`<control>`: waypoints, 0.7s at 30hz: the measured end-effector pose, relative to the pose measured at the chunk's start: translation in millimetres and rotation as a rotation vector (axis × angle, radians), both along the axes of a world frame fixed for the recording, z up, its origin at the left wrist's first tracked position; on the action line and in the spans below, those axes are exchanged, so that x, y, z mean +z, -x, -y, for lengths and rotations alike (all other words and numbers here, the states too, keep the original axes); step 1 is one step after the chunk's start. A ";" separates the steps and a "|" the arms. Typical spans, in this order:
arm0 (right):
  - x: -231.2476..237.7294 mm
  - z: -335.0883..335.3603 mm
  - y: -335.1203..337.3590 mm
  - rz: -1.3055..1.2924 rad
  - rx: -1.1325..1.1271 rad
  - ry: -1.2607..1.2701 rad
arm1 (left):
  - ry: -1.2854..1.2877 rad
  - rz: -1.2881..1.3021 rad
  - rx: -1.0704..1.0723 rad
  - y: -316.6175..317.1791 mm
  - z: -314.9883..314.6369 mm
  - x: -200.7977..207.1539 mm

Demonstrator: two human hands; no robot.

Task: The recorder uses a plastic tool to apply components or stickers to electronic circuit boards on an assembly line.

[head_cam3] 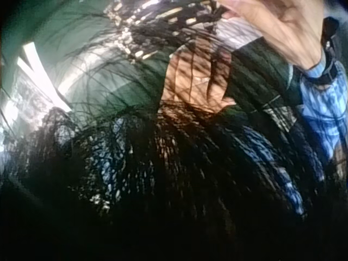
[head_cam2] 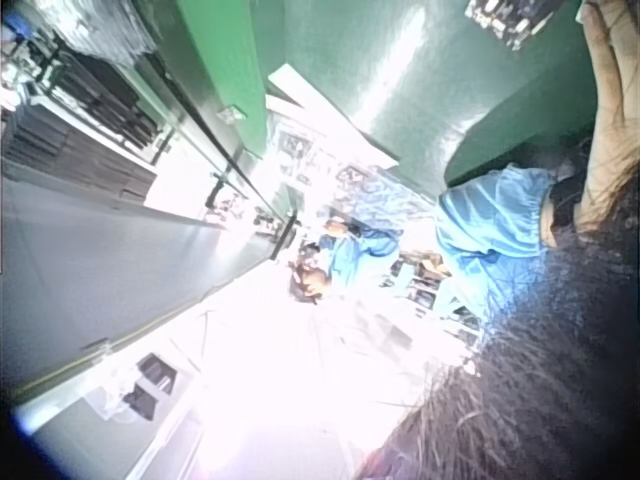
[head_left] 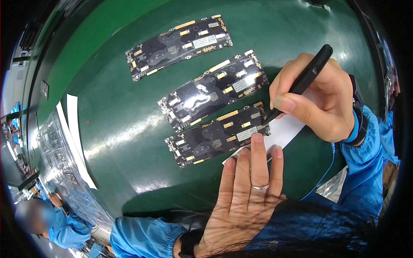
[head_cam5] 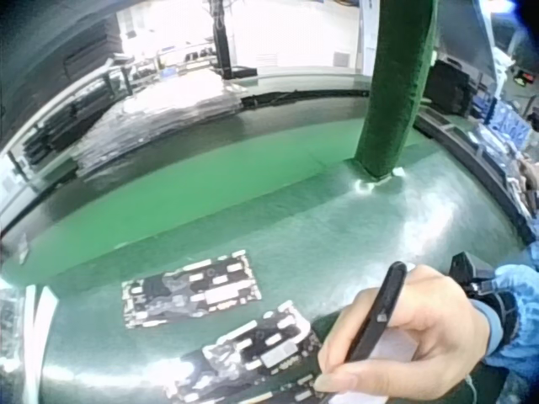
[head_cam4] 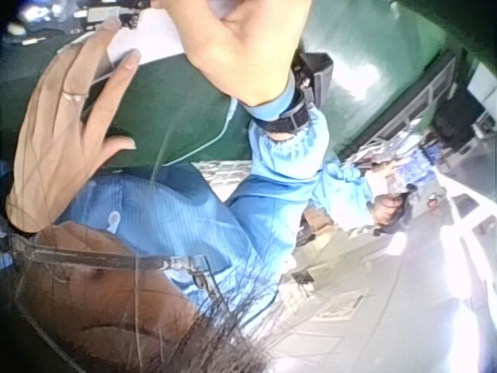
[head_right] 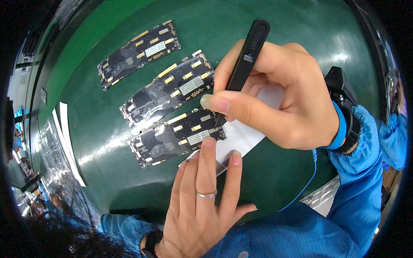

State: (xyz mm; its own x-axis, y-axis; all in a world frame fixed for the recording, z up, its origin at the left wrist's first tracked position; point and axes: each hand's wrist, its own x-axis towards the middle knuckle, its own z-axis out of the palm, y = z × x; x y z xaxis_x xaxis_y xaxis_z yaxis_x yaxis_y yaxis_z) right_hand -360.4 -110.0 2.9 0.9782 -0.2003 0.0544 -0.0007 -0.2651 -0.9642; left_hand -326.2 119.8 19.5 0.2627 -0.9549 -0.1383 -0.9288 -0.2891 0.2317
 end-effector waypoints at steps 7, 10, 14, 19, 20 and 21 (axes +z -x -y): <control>0.6 6.2 -0.7 0.039 0.091 0.124 | 0.190 0.305 -0.051 -5.1 3.6 -32.5; -0.6 8.0 -4.1 0.131 0.113 0.113 | 0.069 0.032 0.005 -12.0 5.7 -4.6; -12.9 5.3 -8.6 0.294 0.112 0.015 | 0.230 -0.041 0.159 -4.2 0.3 -12.5; -13.6 3.7 -9.6 0.209 0.317 0.060 | -0.049 -0.010 -0.201 -1.5 -17.5 12.0; -14.6 3.7 -10.7 0.208 0.312 0.060 | -0.049 -0.010 -0.206 1.5 -19.4 10.7; -16.7 3.6 -12.7 0.242 0.339 0.054 | -0.056 0.026 -0.190 4.6 -19.3 7.2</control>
State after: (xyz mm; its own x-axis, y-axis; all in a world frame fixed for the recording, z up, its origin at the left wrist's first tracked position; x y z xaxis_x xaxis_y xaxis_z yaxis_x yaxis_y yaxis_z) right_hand -347.7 -113.5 -13.8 0.9462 0.1399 0.2919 0.3196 -0.2620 -0.9106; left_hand -330.8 139.2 26.7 0.0824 -0.9786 -0.1886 -0.9733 -0.1196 0.1957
